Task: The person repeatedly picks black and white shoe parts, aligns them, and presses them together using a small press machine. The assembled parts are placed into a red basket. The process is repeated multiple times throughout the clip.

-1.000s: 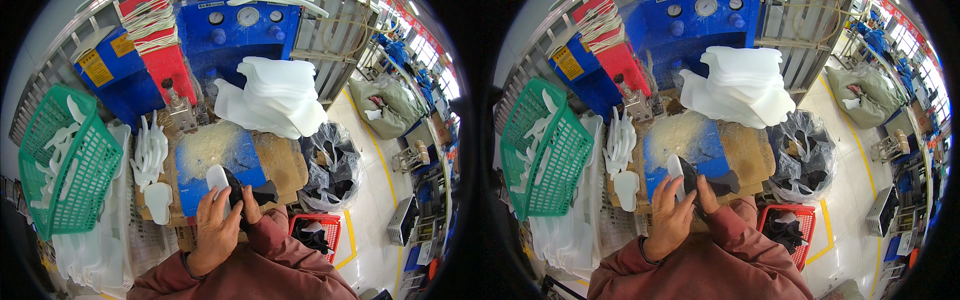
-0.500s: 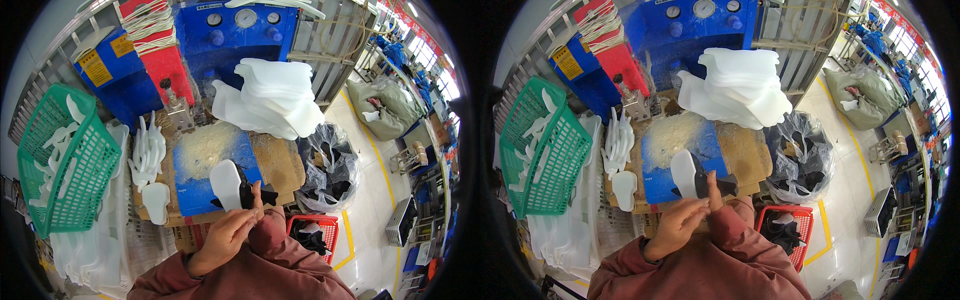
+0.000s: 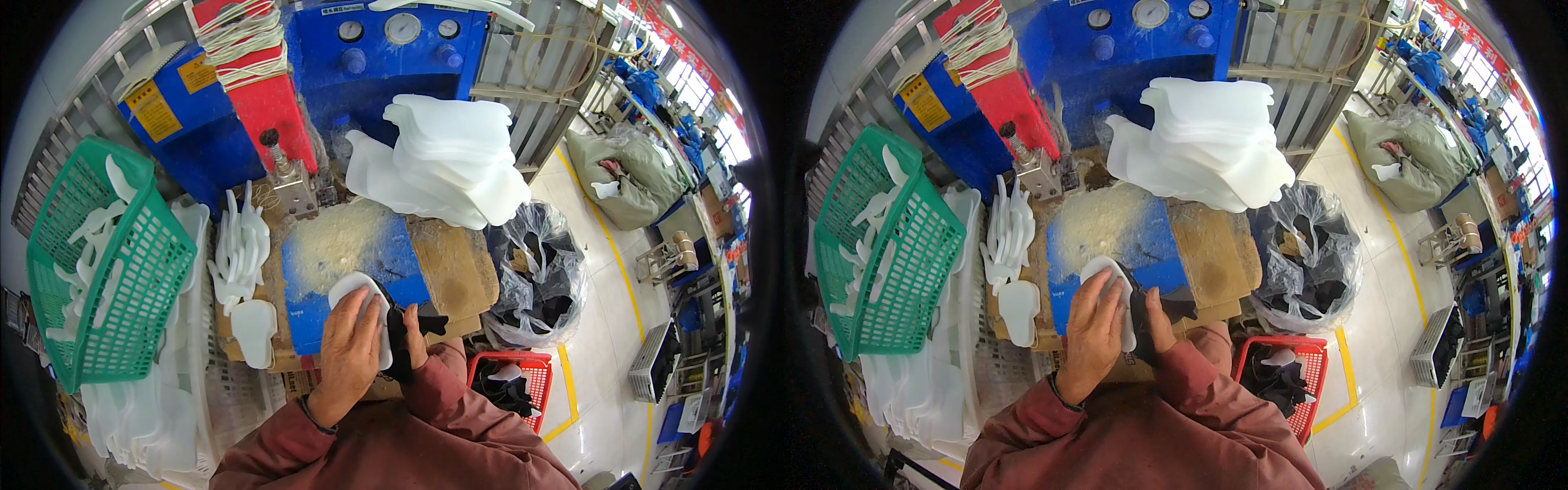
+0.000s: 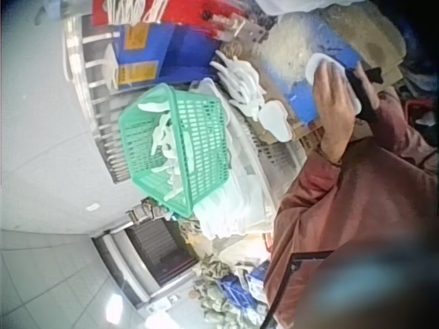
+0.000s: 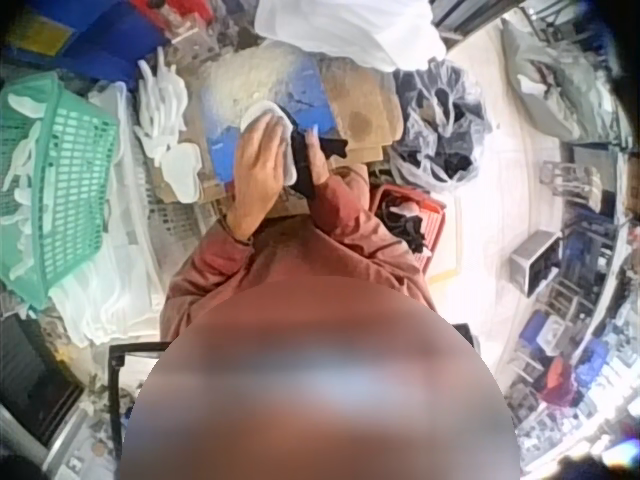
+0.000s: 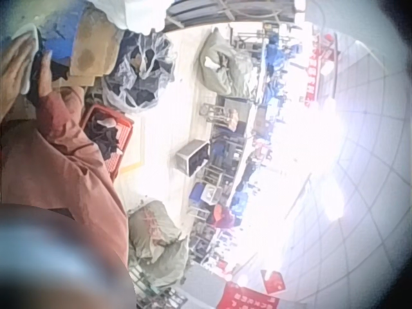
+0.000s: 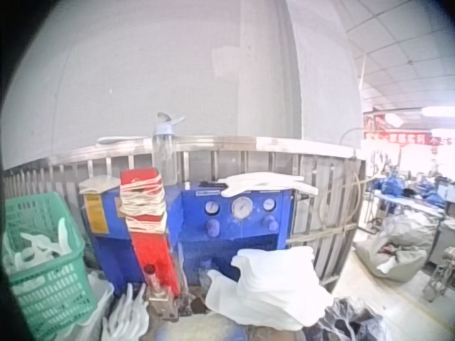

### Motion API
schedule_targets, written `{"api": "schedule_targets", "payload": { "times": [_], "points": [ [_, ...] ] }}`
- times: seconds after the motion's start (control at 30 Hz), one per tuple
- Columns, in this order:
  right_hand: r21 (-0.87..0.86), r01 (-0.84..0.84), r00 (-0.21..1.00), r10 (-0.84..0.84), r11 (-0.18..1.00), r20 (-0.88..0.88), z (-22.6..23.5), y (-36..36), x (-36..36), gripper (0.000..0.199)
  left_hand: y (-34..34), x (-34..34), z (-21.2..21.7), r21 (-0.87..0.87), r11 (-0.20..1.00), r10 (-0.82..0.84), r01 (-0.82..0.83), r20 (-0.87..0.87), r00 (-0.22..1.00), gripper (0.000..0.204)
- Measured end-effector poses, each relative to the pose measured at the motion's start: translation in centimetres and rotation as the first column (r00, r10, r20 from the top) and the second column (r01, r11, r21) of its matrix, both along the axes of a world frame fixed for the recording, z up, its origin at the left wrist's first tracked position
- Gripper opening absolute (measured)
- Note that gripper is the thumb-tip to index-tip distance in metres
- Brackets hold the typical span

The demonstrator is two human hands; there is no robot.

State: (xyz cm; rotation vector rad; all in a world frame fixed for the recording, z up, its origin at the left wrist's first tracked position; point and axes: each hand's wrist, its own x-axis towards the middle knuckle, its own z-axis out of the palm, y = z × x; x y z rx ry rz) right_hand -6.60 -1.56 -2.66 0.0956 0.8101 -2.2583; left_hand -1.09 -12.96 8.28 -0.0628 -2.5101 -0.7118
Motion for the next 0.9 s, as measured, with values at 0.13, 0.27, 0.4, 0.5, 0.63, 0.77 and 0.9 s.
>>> {"api": "schedule_targets", "payload": {
  "times": [0.13,0.27,0.4,0.5,0.63,0.77,0.9],
  "points": [
    [-0.023,-0.043,0.998,0.044,0.999,0.033,-0.6,0.2,0.0,0.080,-0.1,-0.3,-0.4,-0.022,1.000,-0.017,0.016,-0.046,0.999,0.039],
    [0.045,-0.072,0.996,0.074,0.996,-0.052,-0.6,0.2,-0.2,0.089,0.0,-0.5,-0.7,-0.022,0.999,-0.025,0.023,-0.071,0.997,0.037],
    [0.092,-0.047,0.987,0.060,0.995,-0.147,-0.2,0.2,-0.2,0.084,0.5,-0.8,-1.1,-0.027,1.000,0.004,-0.006,-0.091,0.996,0.037],
    [0.077,-0.061,0.980,0.075,0.995,-0.187,0.6,0.4,0.0,0.082,0.9,-0.8,-1.4,-0.080,0.996,0.023,-0.029,-0.073,0.997,0.041],
    [0.131,0.034,0.974,-0.004,0.991,-0.227,2.0,0.3,0.7,0.073,1.4,-0.9,-1.3,-0.080,0.997,-0.002,-0.004,-0.069,0.998,0.047],
    [0.091,0.081,0.994,-0.073,0.993,-0.084,3.5,1.1,0.8,0.078,1.7,-1.2,-0.8,-0.049,0.997,-0.065,0.063,-0.059,0.996,0.048],
    [-0.247,0.057,0.993,-0.080,0.967,-0.085,4.2,2.0,-1.3,0.106,0.3,0.0,-0.4,0.237,0.971,0.031,-0.002,-0.118,0.993,0.036]
  ]
}}
